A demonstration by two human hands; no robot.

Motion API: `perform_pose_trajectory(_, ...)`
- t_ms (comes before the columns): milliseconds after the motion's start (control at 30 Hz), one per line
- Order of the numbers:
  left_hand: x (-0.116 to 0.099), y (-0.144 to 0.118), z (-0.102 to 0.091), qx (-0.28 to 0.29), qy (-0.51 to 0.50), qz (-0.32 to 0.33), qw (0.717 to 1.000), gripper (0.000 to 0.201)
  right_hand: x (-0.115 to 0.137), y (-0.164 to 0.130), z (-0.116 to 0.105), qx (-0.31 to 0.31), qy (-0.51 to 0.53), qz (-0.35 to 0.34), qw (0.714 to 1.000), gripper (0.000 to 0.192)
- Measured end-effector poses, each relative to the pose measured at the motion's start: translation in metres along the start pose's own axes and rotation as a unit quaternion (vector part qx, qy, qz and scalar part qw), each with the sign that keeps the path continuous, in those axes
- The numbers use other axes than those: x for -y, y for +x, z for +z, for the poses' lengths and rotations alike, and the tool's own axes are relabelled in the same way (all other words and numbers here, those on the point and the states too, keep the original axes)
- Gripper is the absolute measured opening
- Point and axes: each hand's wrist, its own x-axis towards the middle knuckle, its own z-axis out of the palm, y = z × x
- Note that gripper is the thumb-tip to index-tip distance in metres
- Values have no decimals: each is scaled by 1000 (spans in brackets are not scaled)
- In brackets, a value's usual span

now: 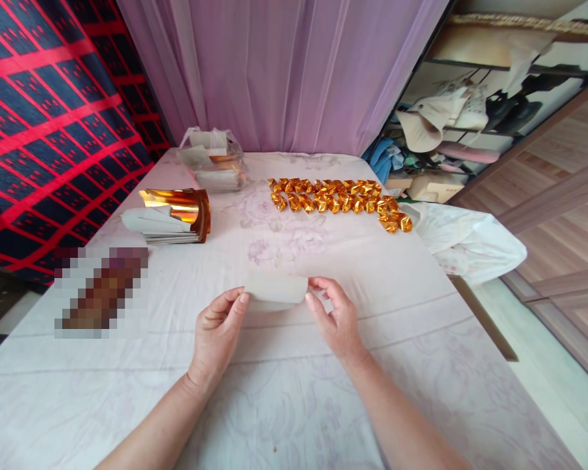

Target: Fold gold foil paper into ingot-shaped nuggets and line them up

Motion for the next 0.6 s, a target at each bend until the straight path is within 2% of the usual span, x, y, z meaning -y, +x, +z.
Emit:
perform_pose_trajectory(133,0,-1,0,-4,-28,-32,999,39,5,-2,2,64,39,28,997,20)
perform_pose_trajectory(300,-3,-4,3,39,-28,-40,998,33,9,-1,1,67,66,76,993,29)
perform_pose_trajectory(433,4,-2,4,91,17,-41,995,30,4,0,0,74,72,122,987,30)
perform_pose_trajectory(600,17,0,2,123,79,3,989,24,-3,-3,2,85,32,136,987,31)
